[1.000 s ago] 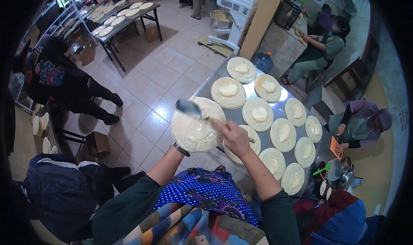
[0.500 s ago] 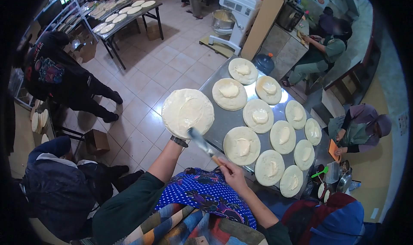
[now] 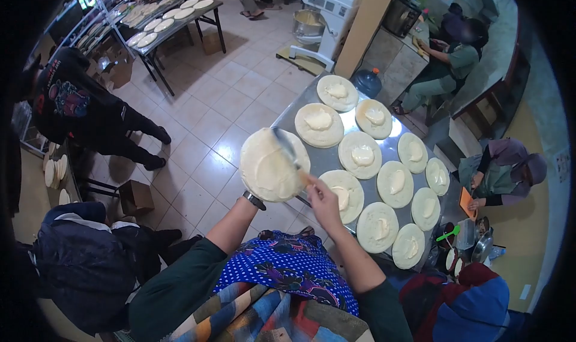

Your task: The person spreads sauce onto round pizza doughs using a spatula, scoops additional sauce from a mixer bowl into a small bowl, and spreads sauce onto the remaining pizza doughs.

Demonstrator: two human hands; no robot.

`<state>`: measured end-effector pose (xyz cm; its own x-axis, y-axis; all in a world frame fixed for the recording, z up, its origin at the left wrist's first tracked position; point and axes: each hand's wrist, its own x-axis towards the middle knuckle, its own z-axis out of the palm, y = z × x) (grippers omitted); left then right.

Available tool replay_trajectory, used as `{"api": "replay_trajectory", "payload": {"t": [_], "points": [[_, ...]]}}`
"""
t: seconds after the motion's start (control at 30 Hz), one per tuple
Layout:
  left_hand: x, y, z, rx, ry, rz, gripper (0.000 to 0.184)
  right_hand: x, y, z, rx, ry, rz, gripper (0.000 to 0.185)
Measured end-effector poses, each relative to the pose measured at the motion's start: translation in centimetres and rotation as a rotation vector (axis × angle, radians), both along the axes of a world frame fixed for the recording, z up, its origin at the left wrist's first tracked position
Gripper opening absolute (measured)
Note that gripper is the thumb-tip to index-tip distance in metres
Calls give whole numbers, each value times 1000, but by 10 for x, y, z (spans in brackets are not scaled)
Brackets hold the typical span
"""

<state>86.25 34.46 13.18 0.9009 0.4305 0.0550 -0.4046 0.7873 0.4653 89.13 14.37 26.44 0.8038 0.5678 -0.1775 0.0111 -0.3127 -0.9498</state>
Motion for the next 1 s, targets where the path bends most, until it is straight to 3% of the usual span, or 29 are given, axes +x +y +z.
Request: {"api": "replay_trajectory", "payload": {"t": [0.07,0.17,0.2,0.27,0.33,0.53,0.57,0.6,0.77,0.9,1.0], "points": [[-3,-5,1,13,-5,10,77,-1,8,5,15,-60,2,30],[-15,4,-1,19,-6,27,77,-16,0,22,-40,-44,475,29],[-13,3,-1,21,-5,30,77,-10,2,21,-40,-45,476,29],[-10,-2,-3,22,9,32,77,9,7,18,5,-50,235,29],[-14,-2,-4,28,14,35,77,19,14,25,-104,-138,140,29],[-10,-1,-3,44,16,55,76,8,12,47,-156,-72,525,27],[-16,-3,-6,42,26,52,76,10,15,46,-78,-116,424,25],[-14,1,-8,42,34,50,76,15,19,44,-61,-358,419,29],[-11,28,-4,54,48,85,76,16,-31,64,-426,-861,651,42],[-25,51,-8,56,66,123,76,37,-63,89,-566,-991,502,50],[-15,46,-5,73,63,105,75,36,-50,84,-364,-1049,550,53]]}}
